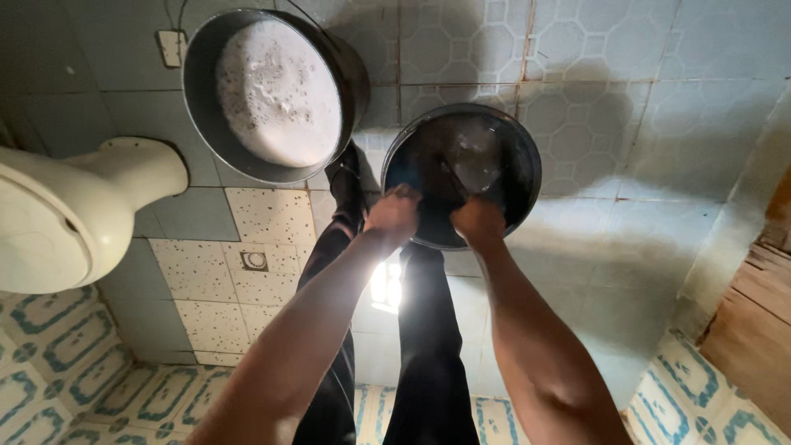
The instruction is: The person prepares a cleaning solution in a bucket, rinses and wrings out a mop by hand, and then mops the tiled floor of a bathroom.
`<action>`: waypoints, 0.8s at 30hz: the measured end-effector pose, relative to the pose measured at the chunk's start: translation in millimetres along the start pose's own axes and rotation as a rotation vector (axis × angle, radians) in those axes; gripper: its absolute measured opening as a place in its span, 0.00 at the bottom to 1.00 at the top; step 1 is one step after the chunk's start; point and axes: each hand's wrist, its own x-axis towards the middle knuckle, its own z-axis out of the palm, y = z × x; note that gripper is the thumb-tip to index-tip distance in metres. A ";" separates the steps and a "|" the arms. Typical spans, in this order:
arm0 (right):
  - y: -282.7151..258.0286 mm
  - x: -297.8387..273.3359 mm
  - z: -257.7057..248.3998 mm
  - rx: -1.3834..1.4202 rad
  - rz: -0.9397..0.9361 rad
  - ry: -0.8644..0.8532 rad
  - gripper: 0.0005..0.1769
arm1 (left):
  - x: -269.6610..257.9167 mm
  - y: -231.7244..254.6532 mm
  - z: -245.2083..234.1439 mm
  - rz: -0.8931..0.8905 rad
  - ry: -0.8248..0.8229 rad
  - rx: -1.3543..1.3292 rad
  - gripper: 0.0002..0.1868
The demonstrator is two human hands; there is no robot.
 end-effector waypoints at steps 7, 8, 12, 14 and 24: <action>37.7 -155.7 -57.9 0.141 -0.014 0.215 0.25 | 89.2 -17.7 36.3 0.446 -0.396 1.281 0.35; 55.0 -172.2 -55.9 0.194 -0.055 0.215 0.25 | 95.6 -14.4 33.6 0.620 -0.370 1.735 0.32; 108.8 -210.9 -38.8 0.346 -0.146 0.216 0.23 | 101.8 10.2 13.8 1.326 0.057 3.518 0.25; 124.9 -207.7 -33.1 0.280 -0.184 0.249 0.25 | 93.1 19.1 8.8 1.479 0.301 3.954 0.22; 67.0 -103.0 -38.7 0.532 -0.083 -0.086 0.36 | 25.3 71.2 -48.9 1.320 0.455 4.117 0.30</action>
